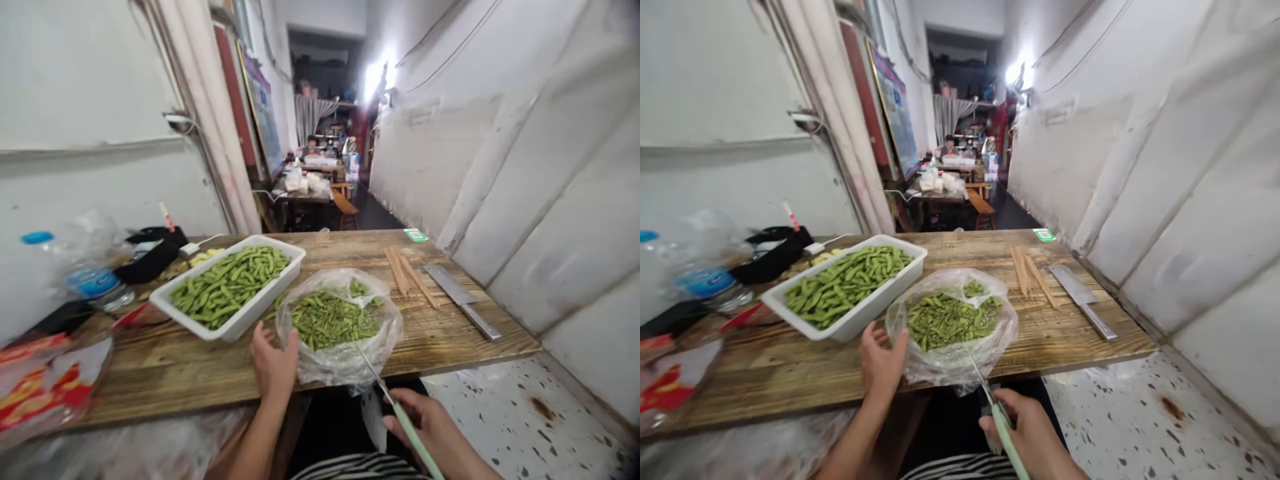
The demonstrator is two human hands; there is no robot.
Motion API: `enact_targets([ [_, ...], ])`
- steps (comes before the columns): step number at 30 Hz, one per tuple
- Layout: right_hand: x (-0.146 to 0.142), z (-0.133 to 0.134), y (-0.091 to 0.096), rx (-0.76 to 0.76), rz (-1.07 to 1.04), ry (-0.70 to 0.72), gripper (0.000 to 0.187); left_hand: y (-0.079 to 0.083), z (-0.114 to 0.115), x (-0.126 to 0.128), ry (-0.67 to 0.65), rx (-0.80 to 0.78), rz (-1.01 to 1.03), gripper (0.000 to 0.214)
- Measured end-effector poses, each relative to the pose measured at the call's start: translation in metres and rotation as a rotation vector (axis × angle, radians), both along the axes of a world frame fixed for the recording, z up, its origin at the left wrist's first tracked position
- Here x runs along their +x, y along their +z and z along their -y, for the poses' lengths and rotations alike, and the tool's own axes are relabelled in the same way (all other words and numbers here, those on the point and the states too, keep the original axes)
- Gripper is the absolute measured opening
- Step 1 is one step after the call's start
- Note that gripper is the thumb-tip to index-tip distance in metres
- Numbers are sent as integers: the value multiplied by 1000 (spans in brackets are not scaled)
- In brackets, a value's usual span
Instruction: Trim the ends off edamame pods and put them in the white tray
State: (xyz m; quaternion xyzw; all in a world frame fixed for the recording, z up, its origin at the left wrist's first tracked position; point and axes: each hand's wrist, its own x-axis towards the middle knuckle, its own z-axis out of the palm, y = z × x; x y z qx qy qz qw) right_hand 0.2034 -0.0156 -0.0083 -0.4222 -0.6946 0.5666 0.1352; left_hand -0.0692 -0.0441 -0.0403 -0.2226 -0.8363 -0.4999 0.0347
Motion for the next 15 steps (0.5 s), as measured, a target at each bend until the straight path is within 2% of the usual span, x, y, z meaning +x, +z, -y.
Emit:
enact_targets([
  [2,-3,-6,0,-46,5,17,45,4,-9,-12,-89,-130,84,72],
  [6,-3,-17,-7,-154,-7,60,57,19,-34,-32,-289,-438,49,39],
  [8,-1,-23,-9,-195,-15,61,60,31,-53,-34,-359,-524,6,27],
  [12,7,-31,-8,-222,-45,7,56,59,-96,-19,-425,-506,-63,23],
  [15,14,-34,-7,-238,-67,-18,54,88,-121,1,-501,-317,25,26],
])
